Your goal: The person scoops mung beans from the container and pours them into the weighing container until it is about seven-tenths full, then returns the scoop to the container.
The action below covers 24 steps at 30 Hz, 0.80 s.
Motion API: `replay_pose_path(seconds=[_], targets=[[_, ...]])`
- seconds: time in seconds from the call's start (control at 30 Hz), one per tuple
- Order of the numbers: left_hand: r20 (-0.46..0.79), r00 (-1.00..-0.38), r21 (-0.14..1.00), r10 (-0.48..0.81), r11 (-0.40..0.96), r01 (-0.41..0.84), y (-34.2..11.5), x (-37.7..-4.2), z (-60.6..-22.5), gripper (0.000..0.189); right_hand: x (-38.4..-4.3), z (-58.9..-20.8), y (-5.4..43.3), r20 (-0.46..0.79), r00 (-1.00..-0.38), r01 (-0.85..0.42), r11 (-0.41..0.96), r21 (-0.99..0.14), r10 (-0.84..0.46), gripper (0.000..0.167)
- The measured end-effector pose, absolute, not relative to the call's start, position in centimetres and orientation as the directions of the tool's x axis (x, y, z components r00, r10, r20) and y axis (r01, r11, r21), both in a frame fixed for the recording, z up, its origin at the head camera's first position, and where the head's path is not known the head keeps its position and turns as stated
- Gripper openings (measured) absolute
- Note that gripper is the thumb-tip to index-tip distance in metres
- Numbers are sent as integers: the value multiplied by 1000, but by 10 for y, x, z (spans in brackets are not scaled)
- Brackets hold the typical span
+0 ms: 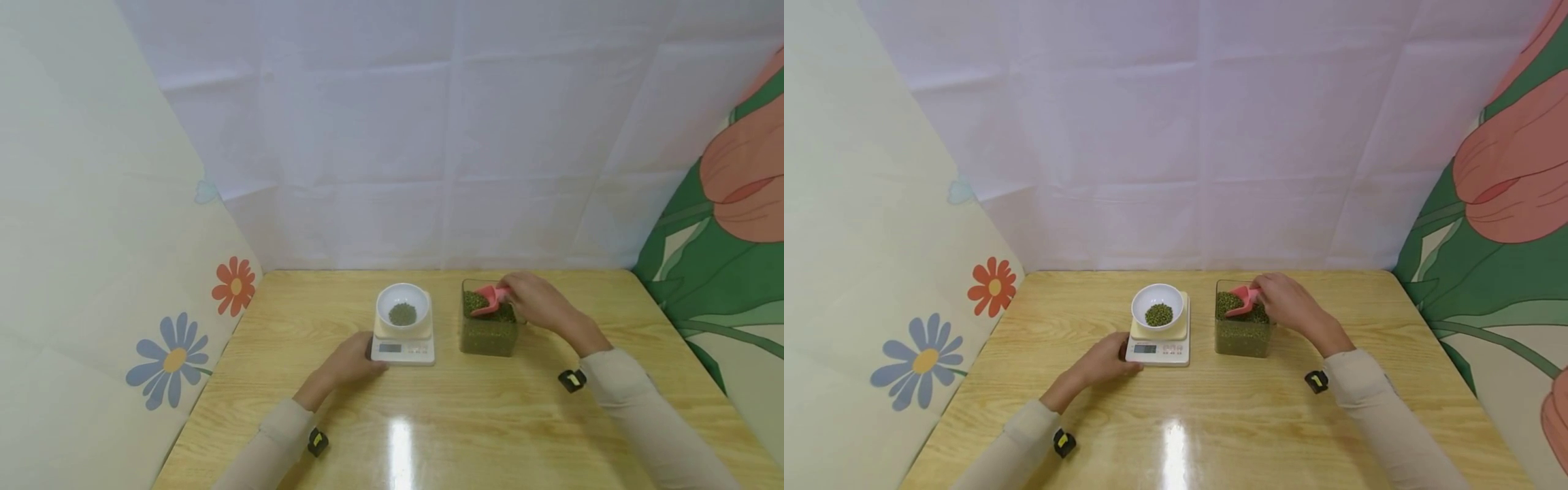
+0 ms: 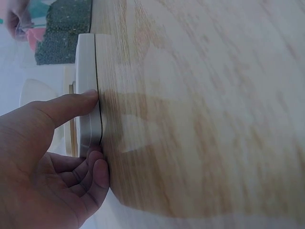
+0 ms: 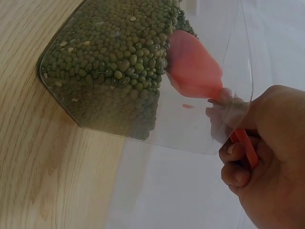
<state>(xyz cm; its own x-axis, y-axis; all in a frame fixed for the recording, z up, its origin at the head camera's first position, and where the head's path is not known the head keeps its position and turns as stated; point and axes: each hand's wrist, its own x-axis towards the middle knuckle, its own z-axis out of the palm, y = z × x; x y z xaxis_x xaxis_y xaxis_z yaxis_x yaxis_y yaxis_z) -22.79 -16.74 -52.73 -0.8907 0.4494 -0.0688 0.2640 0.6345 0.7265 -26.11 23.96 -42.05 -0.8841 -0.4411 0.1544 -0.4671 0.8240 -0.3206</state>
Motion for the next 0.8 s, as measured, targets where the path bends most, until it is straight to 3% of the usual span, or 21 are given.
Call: replay_pose_path(seconds=[0.4,0.8], targets=[[-62,-889,730,454,628,269,-168,-229,-528,49,-260,-422,237,182,-875,-485,818,-310,-450,24],[-55,-889,725,455,630,278,-169,-229,-528,49,-262,-423,240,185,-889,-458,807,-373,-419,20]])
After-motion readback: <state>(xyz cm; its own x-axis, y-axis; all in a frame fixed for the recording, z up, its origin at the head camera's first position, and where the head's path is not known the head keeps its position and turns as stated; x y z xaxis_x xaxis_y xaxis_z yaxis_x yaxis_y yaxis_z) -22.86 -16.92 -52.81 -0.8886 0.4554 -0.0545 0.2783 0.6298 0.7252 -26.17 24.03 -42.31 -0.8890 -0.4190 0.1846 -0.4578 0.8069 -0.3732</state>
